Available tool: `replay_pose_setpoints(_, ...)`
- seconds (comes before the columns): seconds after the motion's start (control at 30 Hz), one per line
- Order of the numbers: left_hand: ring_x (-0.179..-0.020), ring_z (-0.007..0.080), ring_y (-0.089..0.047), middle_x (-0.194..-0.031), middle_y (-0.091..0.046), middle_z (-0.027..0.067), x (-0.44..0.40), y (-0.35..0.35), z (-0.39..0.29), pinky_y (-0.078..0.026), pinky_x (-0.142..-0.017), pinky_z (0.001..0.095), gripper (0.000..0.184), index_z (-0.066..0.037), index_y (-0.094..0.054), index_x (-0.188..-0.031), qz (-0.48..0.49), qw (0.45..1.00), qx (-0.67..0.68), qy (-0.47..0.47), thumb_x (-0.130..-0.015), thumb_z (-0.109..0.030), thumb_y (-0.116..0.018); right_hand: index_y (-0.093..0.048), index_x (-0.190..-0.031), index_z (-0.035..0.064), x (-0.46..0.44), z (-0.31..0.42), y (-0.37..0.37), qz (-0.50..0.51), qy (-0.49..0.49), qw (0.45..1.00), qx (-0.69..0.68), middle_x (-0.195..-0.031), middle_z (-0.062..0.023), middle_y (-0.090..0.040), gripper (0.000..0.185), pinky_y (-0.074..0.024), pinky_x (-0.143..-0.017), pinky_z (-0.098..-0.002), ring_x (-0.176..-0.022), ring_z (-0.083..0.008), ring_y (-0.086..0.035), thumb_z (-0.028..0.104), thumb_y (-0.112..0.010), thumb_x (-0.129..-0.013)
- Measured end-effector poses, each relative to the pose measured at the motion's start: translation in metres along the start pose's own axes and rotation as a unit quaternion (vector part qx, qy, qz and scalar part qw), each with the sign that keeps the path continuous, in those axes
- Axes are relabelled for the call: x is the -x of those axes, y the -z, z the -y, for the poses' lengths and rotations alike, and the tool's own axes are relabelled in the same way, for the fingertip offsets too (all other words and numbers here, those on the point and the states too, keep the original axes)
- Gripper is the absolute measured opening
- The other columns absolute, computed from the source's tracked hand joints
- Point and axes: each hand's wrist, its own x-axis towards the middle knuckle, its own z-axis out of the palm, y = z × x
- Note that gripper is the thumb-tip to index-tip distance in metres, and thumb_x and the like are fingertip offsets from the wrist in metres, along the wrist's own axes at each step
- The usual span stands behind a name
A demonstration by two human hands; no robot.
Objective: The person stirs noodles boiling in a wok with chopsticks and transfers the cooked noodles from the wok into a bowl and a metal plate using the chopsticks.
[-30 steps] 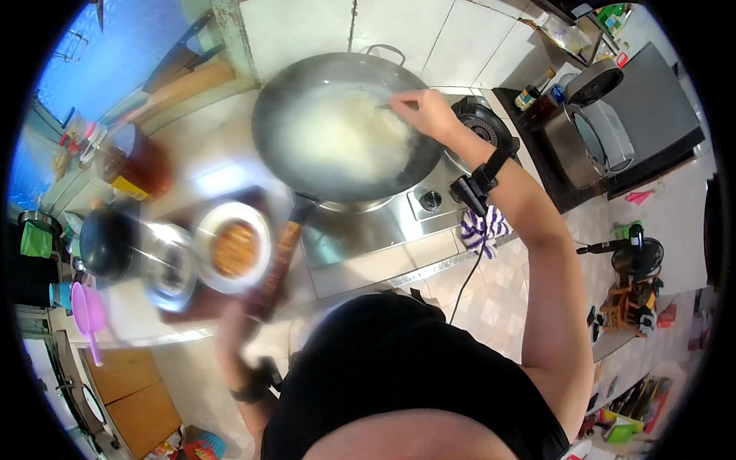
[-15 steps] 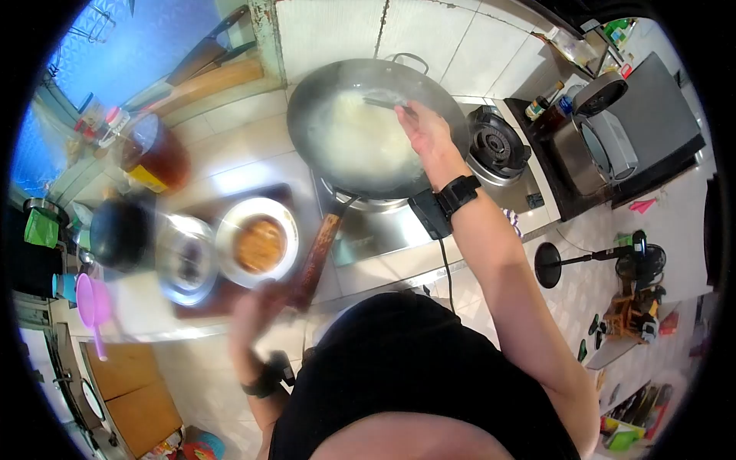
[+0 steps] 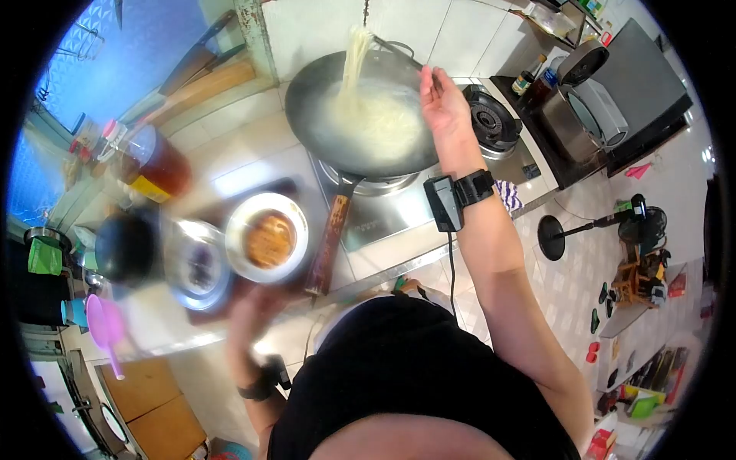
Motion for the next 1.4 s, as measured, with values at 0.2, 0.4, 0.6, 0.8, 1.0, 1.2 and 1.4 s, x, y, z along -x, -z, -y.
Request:
replay_pose_setpoints(0.2, -0.071, 0.0247, -0.065, -0.084, -0.067, 0.0152, 0.020, -0.006, -0.009, -0.051, -0.066, 0.0342, 0.047, 0.000, -0.055, -0.117, -0.003, 1.000, -0.009, 0.026, -0.079, -0.020, -0.073, -0.049, -0.105, -0.0077, 0.009, 0.054, -0.025, 0.067, 0.054, 0.996, 0.014, -0.098, -0.0221, -0.059, 0.019, -0.0605, -0.066, -0.0272, -0.084, -0.0264, -0.066, 0.007, -0.053, -0.094)
replay_pose_setpoints(0.4, -0.070, 0.0246, -0.064, -0.082, -0.066, 0.0148, 0.054, -0.017, -0.027, -0.051, -0.064, 0.0345, 0.046, -0.001, -0.056, -0.117, -0.018, 0.995, 0.012, 0.102, -0.078, -0.020, -0.074, -0.049, -0.106, -0.0086, 0.008, 0.109, -0.045, 0.107, 0.081, 0.990, 0.036, -0.116, -0.0310, -0.052, 0.018, -0.0599, -0.076, -0.0312, -0.094, -0.0294, -0.065, 0.005, -0.052, -0.094)
replay_pose_setpoints(0.6, -0.069, 0.0236, -0.065, -0.082, -0.067, 0.0133, 0.067, -0.023, -0.025, -0.051, -0.063, 0.0336, 0.044, 0.000, -0.055, -0.117, 0.020, 0.993, 0.048, 0.110, -0.081, -0.021, -0.072, -0.047, -0.106, -0.0101, 0.008, 0.143, -0.055, 0.165, 0.118, 0.978, 0.053, -0.118, -0.0321, -0.050, 0.018, -0.0591, -0.081, -0.0318, -0.099, -0.0321, -0.063, 0.005, -0.048, -0.095)
replay_pose_setpoints(0.8, -0.070, 0.0224, -0.065, -0.082, -0.067, 0.0134, 0.051, -0.023, 0.005, -0.051, -0.062, 0.0334, 0.041, 0.000, -0.056, -0.115, 0.019, 0.998, 0.020, 0.056, -0.082, -0.019, -0.071, -0.054, -0.108, -0.0067, 0.014, 0.184, -0.087, 0.189, 0.203, 0.958, 0.080, -0.104, -0.0182, -0.061, 0.021, -0.0579, -0.075, -0.0257, -0.096, -0.0285, -0.064, 0.009, -0.054, -0.094)
replay_pose_setpoints(1.0, -0.074, 0.0276, -0.067, -0.086, -0.068, 0.0145, 0.029, -0.007, 0.035, -0.053, -0.066, 0.0388, 0.041, -0.005, -0.060, -0.113, 0.011, 1.000, 0.016, -0.011, -0.078, -0.024, -0.073, -0.055, -0.102, -0.0064, 0.055, 0.196, -0.132, 0.205, 0.250, 0.940, 0.107, -0.098, -0.0201, -0.062, 0.017, -0.0594, -0.073, -0.0262, -0.090, -0.0277, -0.065, 0.008, -0.056, -0.092)
replay_pose_setpoints(1.2, -0.071, 0.0224, -0.065, -0.082, -0.067, 0.0126, 0.011, -0.002, 0.073, -0.052, -0.063, 0.0349, 0.037, -0.002, -0.060, -0.108, -0.001, 0.998, 0.026, -0.064, -0.081, -0.025, -0.071, -0.054, -0.104, -0.0086, 0.078, 0.208, -0.158, 0.190, 0.296, 0.931, 0.099, -0.100, -0.0228, -0.062, 0.017, -0.0593, -0.072, -0.0274, -0.089, -0.0293, -0.065, 0.004, -0.054, -0.092)
replay_pose_setpoints(1.4, -0.061, 0.0120, -0.058, -0.078, -0.064, 0.0073, -0.006, -0.001, 0.086, -0.048, -0.053, 0.0261, 0.031, 0.004, -0.059, -0.104, 0.039, 0.983, 0.164, 0.078, -0.090, -0.023, -0.063, -0.052, -0.108, -0.0093, 0.085, 0.223, -0.186, 0.193, 0.334, 0.917, 0.103, -0.102, -0.0244, -0.061, 0.020, -0.0592, -0.070, -0.0285, -0.089, -0.0309, -0.065, 0.004, -0.053, -0.093)
